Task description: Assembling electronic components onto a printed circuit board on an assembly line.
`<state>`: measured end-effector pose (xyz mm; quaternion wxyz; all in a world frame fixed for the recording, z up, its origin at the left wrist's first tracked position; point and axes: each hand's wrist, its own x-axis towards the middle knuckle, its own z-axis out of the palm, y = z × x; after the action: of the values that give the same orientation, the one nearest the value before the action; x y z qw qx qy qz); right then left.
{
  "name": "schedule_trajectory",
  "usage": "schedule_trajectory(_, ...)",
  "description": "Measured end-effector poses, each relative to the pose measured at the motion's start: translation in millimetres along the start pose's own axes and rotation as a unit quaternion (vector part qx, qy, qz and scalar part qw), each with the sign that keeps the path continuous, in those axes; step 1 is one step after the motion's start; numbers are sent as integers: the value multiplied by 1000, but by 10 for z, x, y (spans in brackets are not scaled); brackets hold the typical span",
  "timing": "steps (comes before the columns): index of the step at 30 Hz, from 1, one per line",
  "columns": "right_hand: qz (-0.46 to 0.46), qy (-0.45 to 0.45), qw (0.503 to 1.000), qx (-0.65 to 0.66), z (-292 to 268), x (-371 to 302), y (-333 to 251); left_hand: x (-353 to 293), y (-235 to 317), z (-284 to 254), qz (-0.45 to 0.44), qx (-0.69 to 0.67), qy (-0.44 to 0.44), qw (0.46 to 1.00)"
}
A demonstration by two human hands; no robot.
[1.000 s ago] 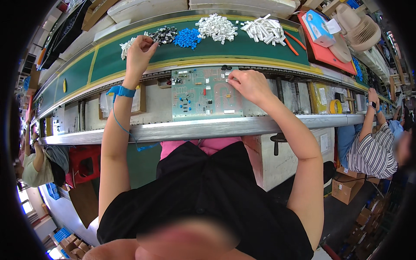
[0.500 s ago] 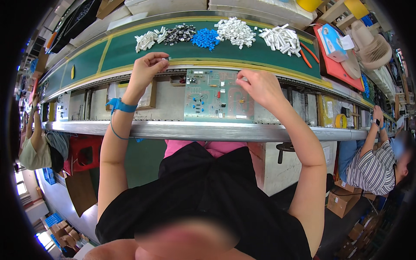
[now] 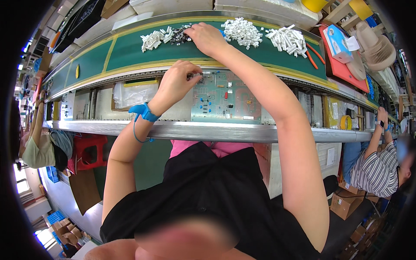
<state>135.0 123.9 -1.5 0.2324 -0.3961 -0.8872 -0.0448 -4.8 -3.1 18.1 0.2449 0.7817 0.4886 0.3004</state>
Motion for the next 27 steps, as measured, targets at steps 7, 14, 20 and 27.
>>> schedule_trajectory(7,-33,-24,998,-40,-18,19,-49,22,2,90,115,133,-32,984)
schedule_trajectory(14,-9,112,991,71,-239,-158,-89,0,8,65,115,149,-67,980)
schedule_trajectory(20,32,66,975,209,-534,-533,-137,6,54,74,119,175,-67,975)
schedule_trajectory(27,204,-42,919,335,-731,-892,-213,27,59,96,128,205,-83,967)
